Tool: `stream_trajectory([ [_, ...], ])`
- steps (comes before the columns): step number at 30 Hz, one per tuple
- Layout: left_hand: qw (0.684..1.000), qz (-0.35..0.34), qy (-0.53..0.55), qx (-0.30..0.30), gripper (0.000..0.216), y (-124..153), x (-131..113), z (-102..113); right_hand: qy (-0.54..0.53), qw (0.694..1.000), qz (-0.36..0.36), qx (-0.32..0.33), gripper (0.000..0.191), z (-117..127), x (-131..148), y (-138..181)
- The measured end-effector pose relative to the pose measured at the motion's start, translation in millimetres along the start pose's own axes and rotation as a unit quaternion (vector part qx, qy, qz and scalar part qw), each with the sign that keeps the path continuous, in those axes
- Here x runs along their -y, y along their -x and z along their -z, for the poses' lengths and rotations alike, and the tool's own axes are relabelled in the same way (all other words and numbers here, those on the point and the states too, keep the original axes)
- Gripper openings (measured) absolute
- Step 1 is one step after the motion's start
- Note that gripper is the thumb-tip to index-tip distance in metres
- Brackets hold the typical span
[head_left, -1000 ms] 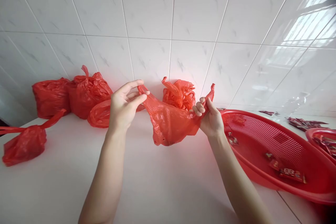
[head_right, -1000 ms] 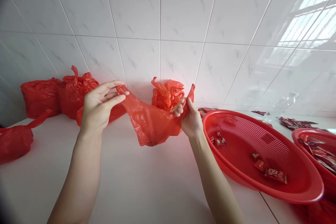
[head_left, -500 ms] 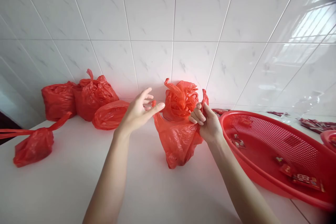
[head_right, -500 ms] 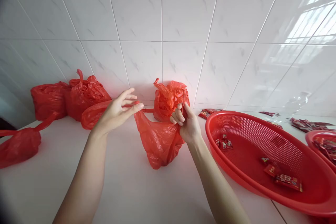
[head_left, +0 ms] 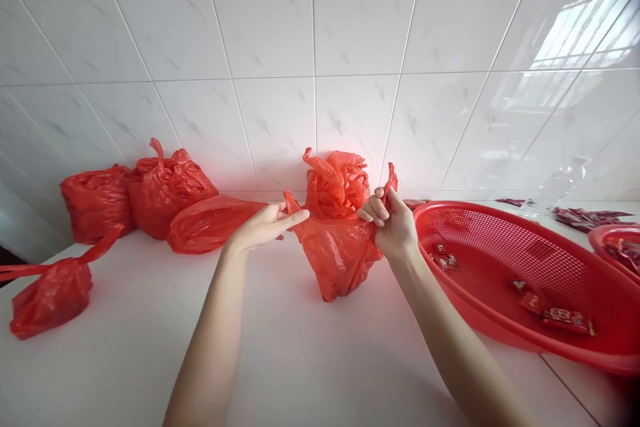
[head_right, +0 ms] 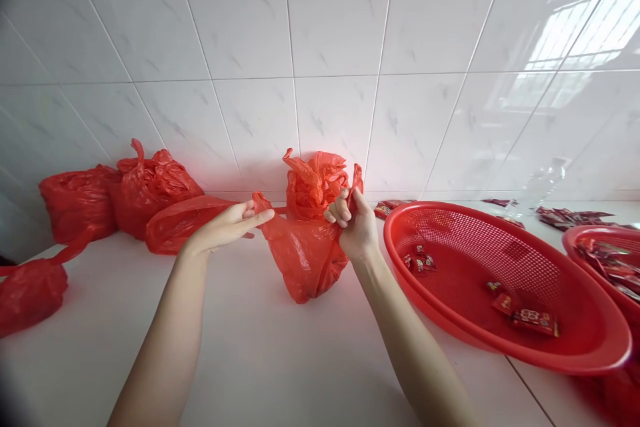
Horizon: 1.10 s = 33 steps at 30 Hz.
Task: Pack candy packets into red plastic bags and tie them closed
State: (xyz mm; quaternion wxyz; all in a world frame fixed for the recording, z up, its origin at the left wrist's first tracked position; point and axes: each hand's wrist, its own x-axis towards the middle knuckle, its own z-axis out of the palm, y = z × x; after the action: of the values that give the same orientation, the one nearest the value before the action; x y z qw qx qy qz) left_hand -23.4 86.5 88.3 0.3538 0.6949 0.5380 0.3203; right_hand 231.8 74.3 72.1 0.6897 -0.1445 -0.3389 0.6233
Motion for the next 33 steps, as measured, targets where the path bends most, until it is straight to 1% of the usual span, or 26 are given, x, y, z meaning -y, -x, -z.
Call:
stream_trajectory([
  [2, 0.997, 0.017, 0.052, 0.048, 0.049, -5, 3, -4, -0.008, 1.0, -0.003, -0.003, 0.032, 1, 0, -1],
  [4, 0.992, 0.017, 0.098, 0.078, 0.048, -11, 6, -8, -0.009, 1.0, -0.009, 0.006, 0.031, 2, 1, -1],
  [6, 0.986, 0.0, 0.124, 0.109, 0.046, -16, 8, -12, 0.008, 1.0, -0.017, 0.023, 0.03, 3, 2, -1],
  [8, 0.983, -0.027, 0.126, 0.13, 0.042, -18, 7, -15, 0.037, 0.998, -0.026, 0.038, 0.03, 2, 3, 0],
  [10, 0.982, -0.065, 0.131, 0.119, 0.039, -16, 2, -17, 0.072, 0.996, -0.034, 0.05, 0.03, 2, 4, 0],
  [12, 0.975, -0.117, 0.166, 0.086, 0.038, -11, -5, -19, 0.11, 0.992, -0.044, 0.05, 0.03, 2, 4, -1],
  [14, 0.961, -0.167, 0.215, 0.052, 0.036, -5, -14, -20, 0.135, 0.988, -0.061, 0.04, 0.029, 3, 4, -1],
  [16, 0.952, -0.199, 0.231, 0.027, 0.034, 2, -22, -21, 0.145, 0.986, -0.079, 0.029, 0.028, 5, 3, -2],
  [17, 0.953, -0.207, 0.22, 0.015, 0.035, 4, -25, -21, 0.149, 0.985, -0.088, 0.029, 0.027, 5, 2, -2],
  [19, 0.957, -0.217, 0.191, -0.009, 0.038, 6, -28, -22, 0.162, 0.981, -0.101, 0.034, 0.027, 4, 0, 0],
  [21, 0.959, -0.223, 0.175, -0.024, 0.035, 6, -29, -24, 0.182, 0.977, -0.107, 0.041, 0.028, 3, -4, 2],
  [24, 0.962, -0.222, 0.158, -0.016, 0.028, 4, -29, -26, 0.213, 0.97, -0.106, 0.05, 0.032, -1, -11, 6],
  [28, 0.967, -0.228, 0.118, 0.003, 0.028, 5, -30, -33, 0.272, 0.954, -0.114, 0.051, 0.035, -6, -19, 12],
  [30, 0.968, -0.229, 0.101, -0.01, 0.025, 6, -33, -39, 0.299, 0.947, -0.104, 0.049, 0.035, -9, -20, 15],
  [33, 0.972, -0.214, 0.093, -0.038, 0.015, 9, -37, -46, 0.319, 0.943, -0.079, 0.047, 0.035, -14, -22, 18],
])
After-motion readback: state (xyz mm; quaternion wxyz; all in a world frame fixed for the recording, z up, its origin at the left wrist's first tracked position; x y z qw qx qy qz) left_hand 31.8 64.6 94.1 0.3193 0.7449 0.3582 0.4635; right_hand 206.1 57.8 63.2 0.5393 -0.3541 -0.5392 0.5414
